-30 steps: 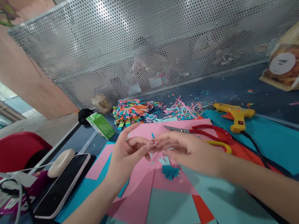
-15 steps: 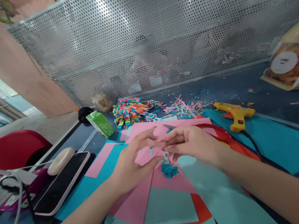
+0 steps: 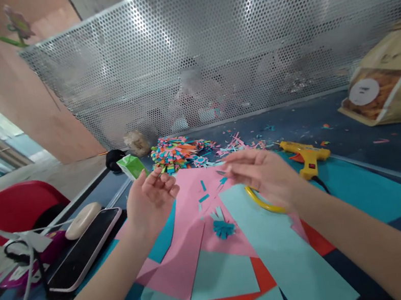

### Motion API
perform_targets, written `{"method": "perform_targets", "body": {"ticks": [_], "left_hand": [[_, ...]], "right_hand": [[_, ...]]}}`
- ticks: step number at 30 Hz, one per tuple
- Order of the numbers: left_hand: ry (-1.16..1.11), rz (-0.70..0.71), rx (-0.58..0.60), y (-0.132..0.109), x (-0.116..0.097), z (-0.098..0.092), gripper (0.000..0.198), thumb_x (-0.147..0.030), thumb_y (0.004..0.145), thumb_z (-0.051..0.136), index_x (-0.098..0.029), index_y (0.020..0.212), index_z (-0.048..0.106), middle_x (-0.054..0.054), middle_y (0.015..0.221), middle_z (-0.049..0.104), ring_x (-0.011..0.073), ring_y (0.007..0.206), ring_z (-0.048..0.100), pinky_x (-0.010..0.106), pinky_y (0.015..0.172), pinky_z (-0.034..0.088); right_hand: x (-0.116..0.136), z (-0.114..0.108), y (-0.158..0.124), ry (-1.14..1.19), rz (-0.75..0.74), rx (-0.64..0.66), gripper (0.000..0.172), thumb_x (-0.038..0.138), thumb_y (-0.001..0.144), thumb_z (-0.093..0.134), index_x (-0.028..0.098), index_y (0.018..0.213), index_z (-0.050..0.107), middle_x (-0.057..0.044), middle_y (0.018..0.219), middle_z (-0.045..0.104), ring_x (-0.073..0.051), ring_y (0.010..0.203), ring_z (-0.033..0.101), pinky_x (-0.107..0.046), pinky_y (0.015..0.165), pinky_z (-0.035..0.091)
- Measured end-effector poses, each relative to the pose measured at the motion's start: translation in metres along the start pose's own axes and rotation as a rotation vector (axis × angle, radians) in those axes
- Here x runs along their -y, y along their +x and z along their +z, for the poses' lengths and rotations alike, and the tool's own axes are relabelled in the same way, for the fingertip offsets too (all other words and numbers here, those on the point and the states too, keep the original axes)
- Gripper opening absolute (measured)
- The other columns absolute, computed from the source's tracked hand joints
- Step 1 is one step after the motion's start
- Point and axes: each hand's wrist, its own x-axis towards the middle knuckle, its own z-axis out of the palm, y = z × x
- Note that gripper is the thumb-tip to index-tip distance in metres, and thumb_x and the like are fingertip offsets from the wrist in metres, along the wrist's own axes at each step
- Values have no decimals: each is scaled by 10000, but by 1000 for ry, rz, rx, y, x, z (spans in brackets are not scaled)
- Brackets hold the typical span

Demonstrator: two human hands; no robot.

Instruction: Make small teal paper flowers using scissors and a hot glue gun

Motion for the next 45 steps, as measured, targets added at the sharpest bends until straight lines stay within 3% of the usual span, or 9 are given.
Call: {"method": "perform_targets", "body": {"ticks": [2,9,18,23,26,29,33,39,45], "left_hand": [[43,3,154,-11,4,7,256,-429,790,490,-176,764,519,-27,573,452,97,537,482,218,497,406],[168,-51,615,-41,27,20,316,-494,828,451,-188,812,530,14,684,542,132,552,540,291,537,442],[307,184,534,-34,36,11,313,-456,835,466,-164,756,546,34,697,546,136,625,533,283,580,464],[434,166,518,-22,30,3,193,-345,819,546,-173,903,575,67,897,609,158,813,586,299,723,479],[524,20,690,-25,31,3,329,-344,780,604,-180,1063,575,131,1079,610,219,996,581,358,826,473],[638,-104,827,-31,34,5,339,-282,711,683,-157,1021,624,132,964,667,217,917,629,361,813,493],[620,-36,690,-33,34,5,94,-189,711,679,-135,787,668,85,785,693,167,744,659,299,710,534],[615,393,398,-24,24,1,86,-144,740,647,-170,821,656,53,836,704,148,785,661,272,724,538],[1030,735,545,-20,30,-2,352,-250,633,752,-173,955,630,79,924,689,183,896,619,319,799,509]], "right_hand": [[-11,15,-7,-122,106,186,263,244,649,728,190,900,670,-51,988,659,-109,696,606,-237,600,498],[-49,56,-29,-160,216,598,154,276,652,718,150,660,630,5,620,624,-133,608,605,-265,592,512],[-39,49,-34,-15,505,678,184,252,629,744,123,747,687,-12,607,648,-104,527,610,-240,546,538],[1,19,-22,76,296,397,101,234,623,757,189,701,711,10,619,659,-73,537,608,-171,525,537],[15,2,-11,186,89,89,192,231,519,813,249,680,709,34,643,673,-78,593,635,-150,566,544],[17,-5,-3,142,-65,-82,202,220,524,811,257,694,708,32,686,691,-113,685,662,-207,680,563],[6,0,-2,-60,-5,37,144,216,622,759,224,756,707,-24,776,713,-169,778,669,-313,786,552],[-12,11,-8,-190,101,249,198,224,650,736,161,828,680,-35,792,702,-158,741,666,-297,698,549],[-15,16,-12,-22,231,263,313,227,599,775,165,861,615,-22,808,697,-155,764,672,-282,733,535]]}}
